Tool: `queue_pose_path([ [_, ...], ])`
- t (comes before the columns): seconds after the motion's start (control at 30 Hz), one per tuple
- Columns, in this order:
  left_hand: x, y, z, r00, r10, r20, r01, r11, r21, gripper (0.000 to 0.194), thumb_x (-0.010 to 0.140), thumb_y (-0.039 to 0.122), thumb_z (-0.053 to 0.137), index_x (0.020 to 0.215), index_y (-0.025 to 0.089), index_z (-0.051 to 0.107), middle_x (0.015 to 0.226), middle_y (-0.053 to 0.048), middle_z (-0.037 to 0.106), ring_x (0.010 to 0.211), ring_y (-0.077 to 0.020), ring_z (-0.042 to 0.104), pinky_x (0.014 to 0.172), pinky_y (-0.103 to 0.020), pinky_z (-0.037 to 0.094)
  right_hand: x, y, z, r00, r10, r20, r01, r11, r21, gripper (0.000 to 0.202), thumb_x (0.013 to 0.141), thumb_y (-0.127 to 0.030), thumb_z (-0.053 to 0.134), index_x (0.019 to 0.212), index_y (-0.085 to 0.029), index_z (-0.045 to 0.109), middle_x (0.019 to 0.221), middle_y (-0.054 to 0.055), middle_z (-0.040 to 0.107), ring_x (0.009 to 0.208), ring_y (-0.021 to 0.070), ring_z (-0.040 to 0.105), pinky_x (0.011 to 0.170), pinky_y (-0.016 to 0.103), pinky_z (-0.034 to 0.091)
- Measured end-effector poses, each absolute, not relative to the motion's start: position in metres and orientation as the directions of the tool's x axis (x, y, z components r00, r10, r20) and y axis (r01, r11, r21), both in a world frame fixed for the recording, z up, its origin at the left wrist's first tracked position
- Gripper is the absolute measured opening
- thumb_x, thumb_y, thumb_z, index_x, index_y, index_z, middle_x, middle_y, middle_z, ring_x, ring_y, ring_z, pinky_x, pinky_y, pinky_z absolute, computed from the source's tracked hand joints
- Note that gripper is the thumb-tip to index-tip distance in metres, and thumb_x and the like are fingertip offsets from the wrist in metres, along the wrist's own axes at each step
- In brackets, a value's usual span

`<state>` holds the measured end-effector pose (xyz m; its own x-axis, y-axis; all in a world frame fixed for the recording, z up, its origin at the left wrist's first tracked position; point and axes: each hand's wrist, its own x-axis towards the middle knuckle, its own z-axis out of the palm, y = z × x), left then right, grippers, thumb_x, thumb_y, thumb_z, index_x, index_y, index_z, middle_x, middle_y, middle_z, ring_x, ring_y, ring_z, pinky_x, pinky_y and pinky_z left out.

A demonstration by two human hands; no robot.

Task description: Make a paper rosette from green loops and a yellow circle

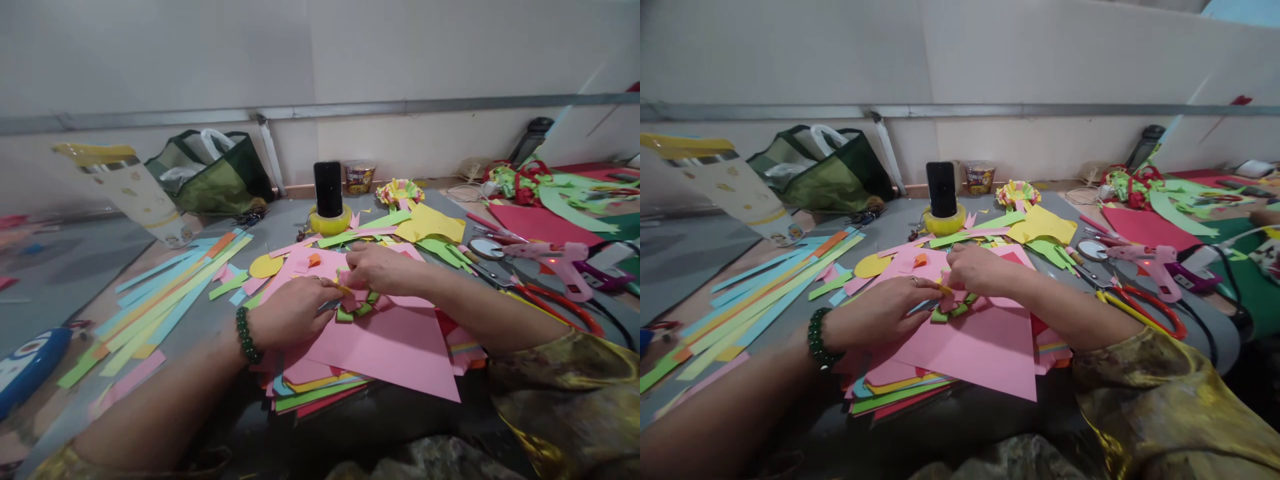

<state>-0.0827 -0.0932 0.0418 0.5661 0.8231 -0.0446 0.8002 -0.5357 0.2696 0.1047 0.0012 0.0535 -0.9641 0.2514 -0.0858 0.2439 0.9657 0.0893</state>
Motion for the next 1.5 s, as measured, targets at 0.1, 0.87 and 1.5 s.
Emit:
queue_pose_path([
  [0.1, -0.082, -0.094, 0.044, 0.566, 0.822, -0.059, 0.802, -0.534, 0.268, 0.034, 0.093, 0.019, 0.05, 0.117, 0.023, 0.073, 0.121, -0.007, 0.075, 0.107, -0.025, 0.069, 0.098, -0.039, 0.053, 0.107, 0.0, 0.055, -0.972, 0.221, -0.083, 0.216, 0.974, 0.062, 0.015, 0.086, -0.024, 0.073, 0.075, -0.014, 0.074, 0.072, 0.005, 0.054, 0.073, 0.0179, 0.036, 0.065, 0.032, 0.021],
  [0.87, -0.088, -0.091, 0.03, 0.605, 0.795, 0.039, 0.771, -0.598, 0.22, 0.031, 0.093, 0.021, 0.051, 0.114, 0.027, 0.073, 0.111, -0.006, 0.076, 0.102, -0.0225, 0.071, 0.094, -0.033, 0.053, 0.106, 0.01, 0.04, -0.974, 0.227, -0.013, 0.227, 0.972, -0.057, 0.026, 0.077, 0.002, 0.065, 0.08, -0.019, 0.081, 0.07, 0.004, 0.054, 0.074, 0.0176, 0.04, 0.064, 0.03, 0.026],
  [1.5, -0.092, -0.086, 0.037, 0.67, 0.738, 0.084, 0.698, -0.664, 0.269, 0.044, 0.085, 0.003, 0.052, 0.112, 0.029, 0.075, 0.121, 0.0, 0.075, 0.106, -0.0174, 0.07, 0.095, -0.029, 0.051, 0.116, 0.023, 0.037, -0.821, 0.388, 0.419, 0.323, 0.92, -0.221, 0.04, 0.074, 0.005, 0.044, 0.084, -0.018, 0.075, 0.088, 0.009, 0.071, 0.093, 0.0224, 0.06, 0.083, 0.034, 0.048],
])
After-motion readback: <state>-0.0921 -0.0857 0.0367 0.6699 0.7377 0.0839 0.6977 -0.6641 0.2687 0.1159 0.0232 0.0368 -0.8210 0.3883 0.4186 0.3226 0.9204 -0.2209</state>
